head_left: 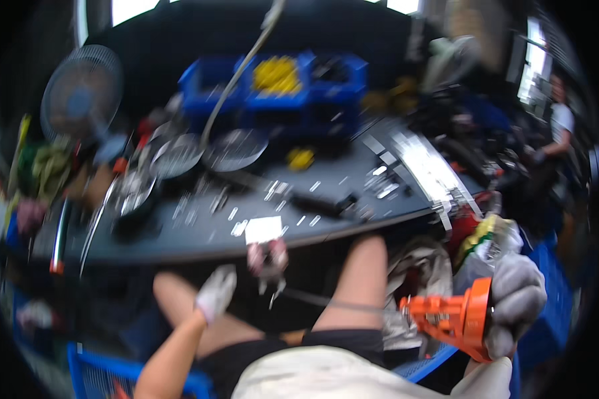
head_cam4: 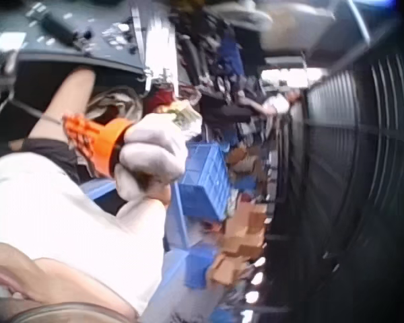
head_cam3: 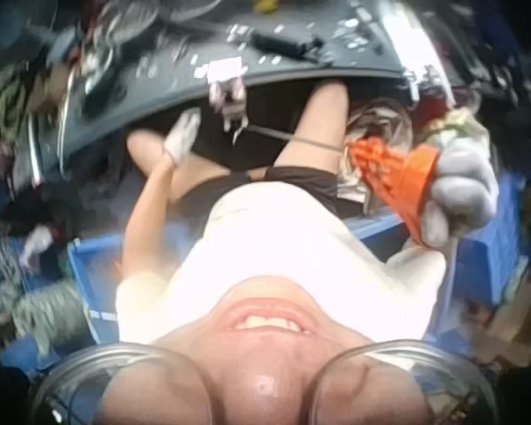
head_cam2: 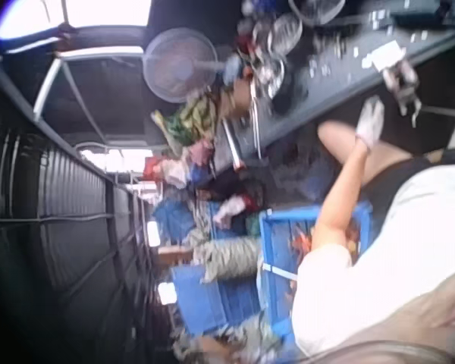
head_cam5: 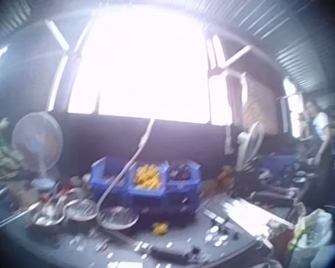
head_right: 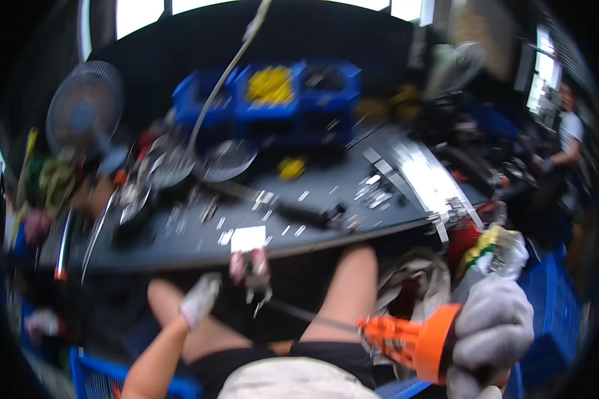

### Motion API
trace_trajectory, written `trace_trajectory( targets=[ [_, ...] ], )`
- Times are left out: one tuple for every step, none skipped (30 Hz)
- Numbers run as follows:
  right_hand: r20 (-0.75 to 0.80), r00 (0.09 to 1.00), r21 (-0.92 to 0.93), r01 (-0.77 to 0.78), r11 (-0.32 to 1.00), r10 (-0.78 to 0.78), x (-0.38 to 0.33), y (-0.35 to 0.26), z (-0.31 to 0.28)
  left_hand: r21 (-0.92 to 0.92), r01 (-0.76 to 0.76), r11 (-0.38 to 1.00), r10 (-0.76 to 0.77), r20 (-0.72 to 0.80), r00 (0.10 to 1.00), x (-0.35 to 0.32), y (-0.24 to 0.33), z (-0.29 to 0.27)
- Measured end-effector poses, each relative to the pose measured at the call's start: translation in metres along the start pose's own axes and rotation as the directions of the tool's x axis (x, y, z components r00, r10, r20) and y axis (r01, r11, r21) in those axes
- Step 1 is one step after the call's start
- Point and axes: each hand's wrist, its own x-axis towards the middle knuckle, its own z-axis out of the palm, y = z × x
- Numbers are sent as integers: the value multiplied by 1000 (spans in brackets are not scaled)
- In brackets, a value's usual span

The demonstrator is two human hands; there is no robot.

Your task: Assemble mechanical parts of a manual tool using fasteners and a pneumatic driver.

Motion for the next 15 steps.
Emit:
trace_trajectory(
  targets=[
    [-22,1000,-36,12,999,-13,-5,-17,-20,-58,-137,989,144,129,981,-2,-12,13],
    [-32,998,8,56,998,-56,-5,-29,-38,-498,282,820,-94,369,925,0,-45,55],
    [80,995,125,43,991,-53,-8,-41,-60,-583,286,760,-78,356,931,11,2,42],
    [99,992,122,72,990,-84,-12,-53,-74,-703,566,431,-167,555,815,16,45,19],
    [124,986,135,92,987,-109,-16,-65,-82,-634,773,22,-171,759,628,16,74,-2],
    [80,991,140,96,985,-108,-21,-72,-89,-701,714,-1,-101,710,697,15,84,-10],
    [35,994,145,95,985,-101,-28,-84,-94,-751,659,-35,-30,660,751,12,91,-18],
    [-156,988,-4,14,1000,-14,-37,-97,-86,-769,631,98,176,638,750,19,106,-39],
    [-51,999,56,8,998,-6,-48,-95,-102,-780,608,147,101,623,776,24,117,-53],
    [-132,991,37,14,999,-9,-49,-96,-98,-772,635,41,57,636,770,28,111,-65],
    [-207,978,25,16,1000,-10,-47,-94,-89,-794,599,103,98,607,789,37,103,-76],
    [-277,961,-7,7,1000,-9,-51,-95,-82,-789,604,107,112,614,782,38,103,-78],
    [-275,961,-18,0,1000,-5,-49,-96,-79,-810,558,180,63,576,815,37,104,-80],
    [-303,953,-20,4,1000,-10,-46,-96,-76,-823,510,250,14,530,848,34,105,-82],
    [-331,943,-23,13,1000,-20,-44,-96,-74,-829,458,322,-29,475,880,34,107,-85]
  ],
)
